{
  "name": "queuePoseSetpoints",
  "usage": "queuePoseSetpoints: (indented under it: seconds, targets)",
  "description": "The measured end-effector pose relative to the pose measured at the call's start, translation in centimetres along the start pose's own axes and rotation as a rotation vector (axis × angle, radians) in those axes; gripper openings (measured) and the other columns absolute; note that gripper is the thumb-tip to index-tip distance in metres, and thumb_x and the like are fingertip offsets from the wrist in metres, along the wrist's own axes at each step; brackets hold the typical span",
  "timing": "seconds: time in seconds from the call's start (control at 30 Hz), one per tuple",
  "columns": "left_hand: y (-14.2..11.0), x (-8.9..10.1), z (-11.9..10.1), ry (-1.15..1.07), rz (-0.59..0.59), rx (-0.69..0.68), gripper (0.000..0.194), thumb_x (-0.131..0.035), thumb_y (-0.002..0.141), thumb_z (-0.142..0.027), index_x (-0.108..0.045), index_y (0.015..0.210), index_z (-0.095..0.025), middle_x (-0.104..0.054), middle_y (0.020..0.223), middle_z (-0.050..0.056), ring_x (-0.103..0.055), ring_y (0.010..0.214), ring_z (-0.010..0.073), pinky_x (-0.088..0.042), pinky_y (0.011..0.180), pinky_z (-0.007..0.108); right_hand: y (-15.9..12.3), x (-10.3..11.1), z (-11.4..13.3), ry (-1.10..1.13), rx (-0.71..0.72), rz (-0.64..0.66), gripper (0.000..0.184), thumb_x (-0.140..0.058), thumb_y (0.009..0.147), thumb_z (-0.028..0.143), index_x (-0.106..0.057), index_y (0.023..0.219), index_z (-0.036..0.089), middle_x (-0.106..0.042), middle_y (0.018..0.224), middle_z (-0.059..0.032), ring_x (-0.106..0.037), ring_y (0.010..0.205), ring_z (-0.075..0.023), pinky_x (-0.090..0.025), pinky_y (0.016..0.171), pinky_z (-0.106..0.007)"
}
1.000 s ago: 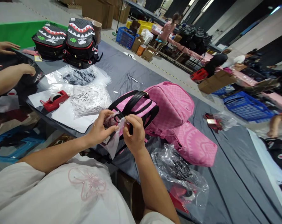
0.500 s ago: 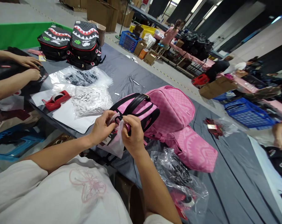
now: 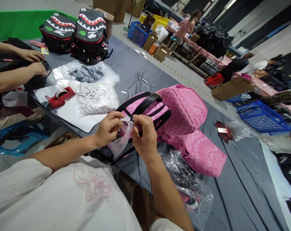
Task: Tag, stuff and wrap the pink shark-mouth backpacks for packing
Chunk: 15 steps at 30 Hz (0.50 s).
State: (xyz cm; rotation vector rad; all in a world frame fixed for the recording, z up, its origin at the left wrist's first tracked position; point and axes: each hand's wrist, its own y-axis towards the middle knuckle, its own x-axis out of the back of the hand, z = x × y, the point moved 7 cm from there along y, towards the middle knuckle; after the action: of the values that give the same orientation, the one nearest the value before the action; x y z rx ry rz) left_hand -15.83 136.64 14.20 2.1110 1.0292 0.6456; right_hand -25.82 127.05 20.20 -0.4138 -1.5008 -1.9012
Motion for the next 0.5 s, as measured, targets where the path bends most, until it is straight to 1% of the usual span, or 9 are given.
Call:
queuePoseSetpoints:
  seconds: [0.07, 0.1, 0.13, 0.17, 0.23, 0.27, 0.33, 0.4, 0.5]
  targets:
    - [-0.2, -0.1, -0.3, -0.022, 0.026, 0.053, 0.027, -0.046, 0.078, 0.002, -0.061, 0.088, -0.019, -0.060, 0.112, 0.009, -0.060, 0.108, 0.0182, -0.051, 0.092, 0.033, -0.2, 0.1, 0.2, -0.014, 0.014, -0.010, 0.046, -0.055, 0.084, 0.002, -0.055, 0.123, 0.027, -0.061, 0.104, -0.0039, -0.062, 0.085, -0.0153, -0.052, 0.063, -0.026]
    - [-0.4, -0.1, -0.5, -0.025, 0.030, 0.083, 0.024, -0.050, 0.080, -0.001, -0.061, 0.092, -0.019, -0.058, 0.114, 0.009, -0.059, 0.111, 0.0194, -0.050, 0.095, 0.035, -0.2, 0.0, 0.2, -0.018, 0.016, -0.014, 0.047, -0.055, 0.083, 0.002, -0.055, 0.123, 0.027, -0.061, 0.104, -0.0040, -0.062, 0.085, -0.0153, -0.052, 0.063, -0.026]
    - [-0.5, -0.2, -0.6, -0.018, 0.033, 0.110, 0.020, -0.057, 0.081, -0.007, -0.061, 0.097, -0.019, -0.057, 0.117, 0.010, -0.058, 0.115, 0.0212, -0.050, 0.098, 0.038, -0.2, 0.0, 0.2, -0.017, 0.013, -0.016, 0.048, -0.055, 0.083, 0.001, -0.055, 0.123, 0.027, -0.061, 0.104, -0.0040, -0.062, 0.085, -0.0151, -0.053, 0.063, -0.026]
    - [-0.7, -0.3, -0.8, -0.003, 0.030, 0.131, 0.020, -0.065, 0.081, -0.015, -0.060, 0.100, -0.019, -0.056, 0.120, 0.012, -0.056, 0.118, 0.0235, -0.049, 0.101, 0.041, -0.2, 0.0, 0.2, -0.012, 0.008, -0.017, 0.048, -0.054, 0.083, 0.001, -0.055, 0.123, 0.027, -0.061, 0.104, -0.0040, -0.062, 0.085, -0.0150, -0.053, 0.064, -0.026]
    - [-1.0, -0.6, -0.9, 0.027, 0.016, 0.170, 0.033, -0.079, 0.076, -0.028, -0.059, 0.101, -0.019, -0.054, 0.122, 0.013, -0.054, 0.122, 0.0271, -0.048, 0.103, 0.045, -0.1, -0.1, 0.1, -0.001, -0.003, -0.013, 0.049, -0.054, 0.083, 0.001, -0.055, 0.123, 0.027, -0.061, 0.105, -0.0039, -0.062, 0.085, -0.0147, -0.053, 0.064, -0.026]
    - [-1.1, -0.8, -0.9, 0.031, 0.013, 0.183, 0.035, -0.082, 0.074, -0.031, -0.059, 0.098, -0.019, -0.054, 0.123, 0.013, -0.053, 0.123, 0.0277, -0.047, 0.103, 0.045, 0.0, -0.1, 0.0, 0.000, -0.005, -0.009, 0.049, -0.054, 0.083, 0.001, -0.055, 0.123, 0.027, -0.061, 0.105, -0.0037, -0.062, 0.086, -0.0147, -0.053, 0.064, -0.026]
    - [-1.2, -1.1, -0.8, 0.025, 0.016, 0.193, 0.026, -0.080, 0.077, -0.027, -0.060, 0.091, -0.020, -0.054, 0.123, 0.013, -0.054, 0.123, 0.0268, -0.047, 0.105, 0.045, 0.1, 0.0, 0.0, -0.003, -0.010, -0.002, 0.048, -0.054, 0.083, 0.001, -0.055, 0.123, 0.028, -0.062, 0.105, -0.0034, -0.063, 0.086, -0.0147, -0.053, 0.064, -0.026]
    - [-1.2, -1.1, -0.8, 0.002, 0.019, 0.193, 0.012, -0.072, 0.082, -0.020, -0.061, 0.085, -0.020, -0.055, 0.125, 0.012, -0.054, 0.123, 0.0247, -0.046, 0.106, 0.044, 0.2, 0.1, 0.0, 0.000, -0.012, 0.005, 0.047, -0.054, 0.083, 0.001, -0.055, 0.122, 0.027, -0.061, 0.105, -0.0034, -0.063, 0.084, -0.0144, -0.053, 0.064, -0.026]
    - [-1.0, -0.3, -0.2, -0.050, 0.005, 0.236, 0.006, -0.062, 0.089, -0.016, -0.061, 0.084, -0.019, -0.057, 0.123, 0.011, -0.056, 0.121, 0.0221, -0.045, 0.106, 0.042, 0.2, 0.1, -0.1, 0.015, -0.019, 0.002, 0.045, -0.054, 0.084, 0.002, -0.055, 0.122, 0.027, -0.061, 0.104, -0.0035, -0.062, 0.083, -0.0144, -0.053, 0.064, -0.027]
